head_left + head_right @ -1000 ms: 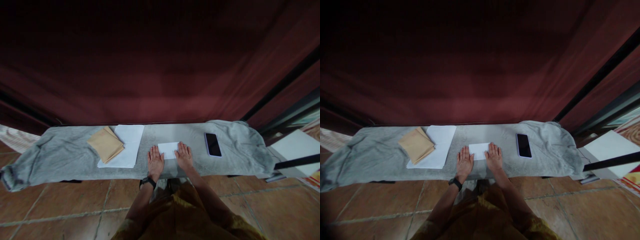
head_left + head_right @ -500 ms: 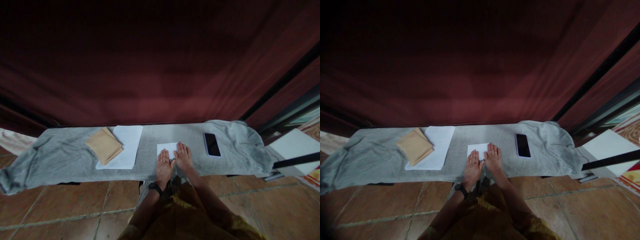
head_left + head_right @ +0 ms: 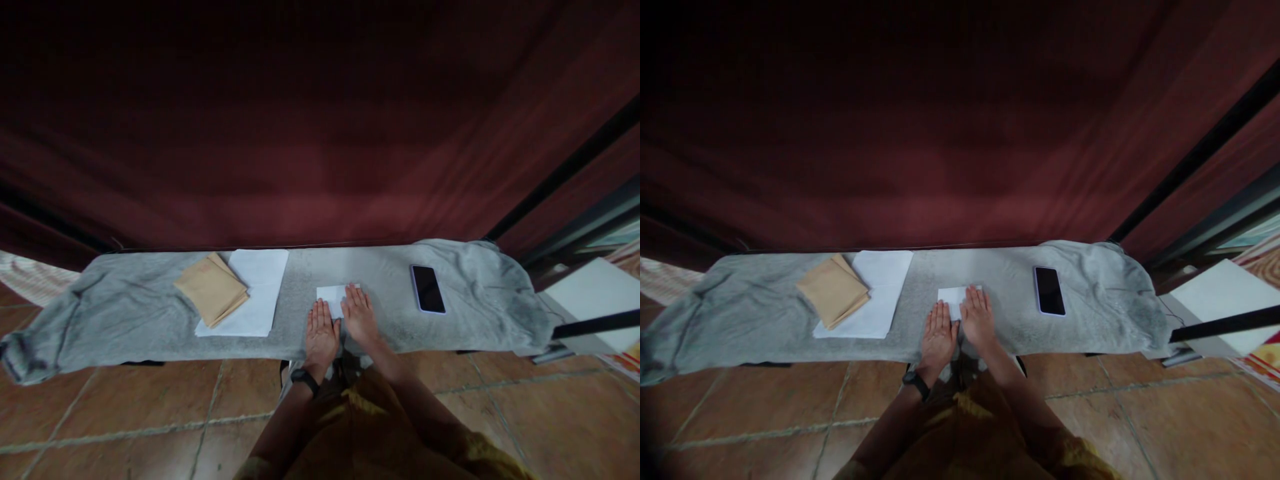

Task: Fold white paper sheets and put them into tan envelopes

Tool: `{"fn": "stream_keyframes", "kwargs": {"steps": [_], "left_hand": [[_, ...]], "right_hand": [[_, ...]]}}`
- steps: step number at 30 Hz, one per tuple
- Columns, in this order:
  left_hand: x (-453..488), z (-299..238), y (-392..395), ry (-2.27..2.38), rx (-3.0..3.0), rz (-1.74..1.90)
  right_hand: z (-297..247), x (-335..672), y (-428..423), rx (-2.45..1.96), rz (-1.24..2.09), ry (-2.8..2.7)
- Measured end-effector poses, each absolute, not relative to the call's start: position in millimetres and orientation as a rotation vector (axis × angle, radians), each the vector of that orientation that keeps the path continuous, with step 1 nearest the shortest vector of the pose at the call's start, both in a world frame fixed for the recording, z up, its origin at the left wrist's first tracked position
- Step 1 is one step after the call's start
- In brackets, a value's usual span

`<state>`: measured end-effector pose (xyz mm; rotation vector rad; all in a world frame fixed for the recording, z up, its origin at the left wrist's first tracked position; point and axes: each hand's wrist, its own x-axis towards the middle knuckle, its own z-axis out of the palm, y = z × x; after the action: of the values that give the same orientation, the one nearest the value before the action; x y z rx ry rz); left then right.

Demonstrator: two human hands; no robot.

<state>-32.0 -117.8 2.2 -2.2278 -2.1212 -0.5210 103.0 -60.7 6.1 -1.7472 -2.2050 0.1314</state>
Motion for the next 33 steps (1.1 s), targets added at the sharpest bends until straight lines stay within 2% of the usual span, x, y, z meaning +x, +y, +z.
{"fn": "stream_keyframes", "kwargs": {"steps": [4, 12, 20, 33], "left_hand": [[-33, 1, -117, -2.131, -2.24, -0.491], [-31, 4, -115, -2.142, -2.223, -0.465], [-19, 13, -77, -2.104, -2.313, -0.395], [-33, -4, -66, -2.017, -2.277, -0.556]], "right_hand": [[7, 89, -62, -1.612, 0.184, -2.334], [1, 114, -63, -1.652, -0.001, -2.305], [-3, 120, -65, -1.648, -0.038, -2.229], [0, 114, -63, -1.728, -0.003, -2.116]]}}
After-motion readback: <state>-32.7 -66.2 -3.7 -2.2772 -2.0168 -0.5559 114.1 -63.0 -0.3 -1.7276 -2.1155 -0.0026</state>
